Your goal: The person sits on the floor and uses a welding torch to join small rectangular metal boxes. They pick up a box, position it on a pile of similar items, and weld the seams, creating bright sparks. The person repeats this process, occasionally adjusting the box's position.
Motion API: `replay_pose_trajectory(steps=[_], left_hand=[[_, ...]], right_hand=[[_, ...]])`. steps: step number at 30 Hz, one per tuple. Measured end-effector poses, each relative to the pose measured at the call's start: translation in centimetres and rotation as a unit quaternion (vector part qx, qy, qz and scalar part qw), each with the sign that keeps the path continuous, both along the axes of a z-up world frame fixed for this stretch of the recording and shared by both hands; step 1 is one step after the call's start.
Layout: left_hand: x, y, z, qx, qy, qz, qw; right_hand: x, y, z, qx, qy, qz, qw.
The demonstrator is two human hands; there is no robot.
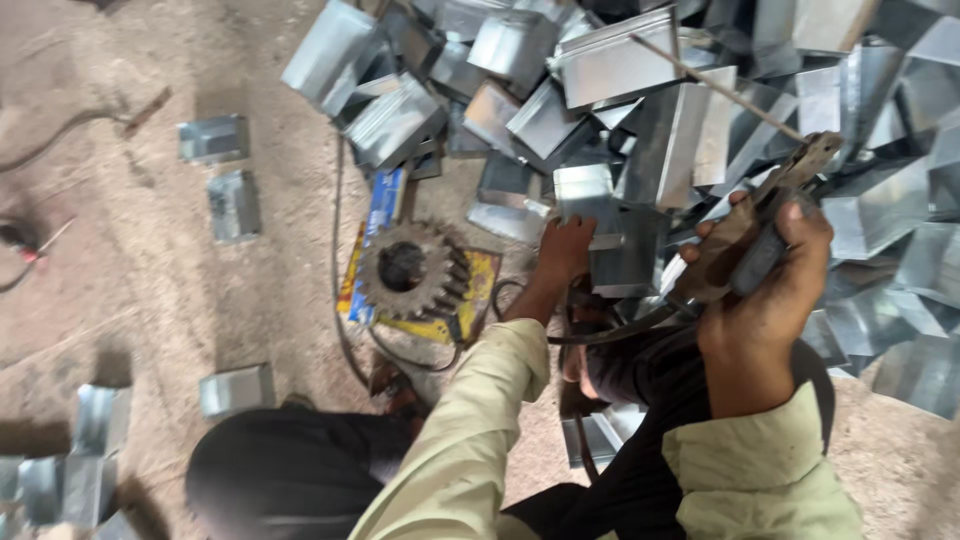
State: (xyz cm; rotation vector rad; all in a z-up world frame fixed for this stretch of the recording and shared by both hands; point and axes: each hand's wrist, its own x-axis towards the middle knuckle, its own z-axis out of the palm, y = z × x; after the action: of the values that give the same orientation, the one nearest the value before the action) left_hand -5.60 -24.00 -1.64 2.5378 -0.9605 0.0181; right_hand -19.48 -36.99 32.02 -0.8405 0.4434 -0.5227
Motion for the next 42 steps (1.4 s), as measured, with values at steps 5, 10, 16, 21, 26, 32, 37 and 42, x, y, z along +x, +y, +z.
replay_pose_trajectory(steps=[5, 10, 16, 21, 26, 32, 37, 42], left_hand=[[1.2, 6.3, 9.6, -0.137, 0.028, 0.0, 0.99], [0.4, 15.6, 23.1, -0.169, 0.074, 0.077, 0.98], [-3.8, 24.7, 31.4, -0.156, -0.062, 0.122, 0.978], [-0.2, 24.1, 22.3, 0.11, -0.014, 0.176, 0.978], [2.0, 20.9, 19.1, 0.011, 0.063, 0.149, 0.987], [2.8, 21.7, 20.3, 0.082, 0.152, 0.16, 0.972], [2.1, 25.8, 18.3, 0.123, 0.052, 0.165, 0.977], [1.4, 27.8, 18.6, 0.116, -0.009, 0.157, 0.981]], right_hand=[[0.4, 0.9, -1.0, -0.005, -0.034, 0.023, 0.999], [2.0, 2.1, -2.7, -0.022, -0.055, 0.041, 0.997], [4.2, 5.1, -4.5, -0.046, -0.064, 0.086, 0.993], [5.7, 7.9, -5.7, -0.055, -0.032, 0.125, 0.99], [5.7, 9.8, -6.5, -0.086, 0.019, 0.139, 0.986], [6.0, 9.7, -7.9, -0.098, 0.029, 0.145, 0.984], [5.3, 10.5, -10.5, -0.282, 0.058, 0.11, 0.951], [3.0, 12.5, -7.7, -0.526, 0.052, 0.102, 0.843]])
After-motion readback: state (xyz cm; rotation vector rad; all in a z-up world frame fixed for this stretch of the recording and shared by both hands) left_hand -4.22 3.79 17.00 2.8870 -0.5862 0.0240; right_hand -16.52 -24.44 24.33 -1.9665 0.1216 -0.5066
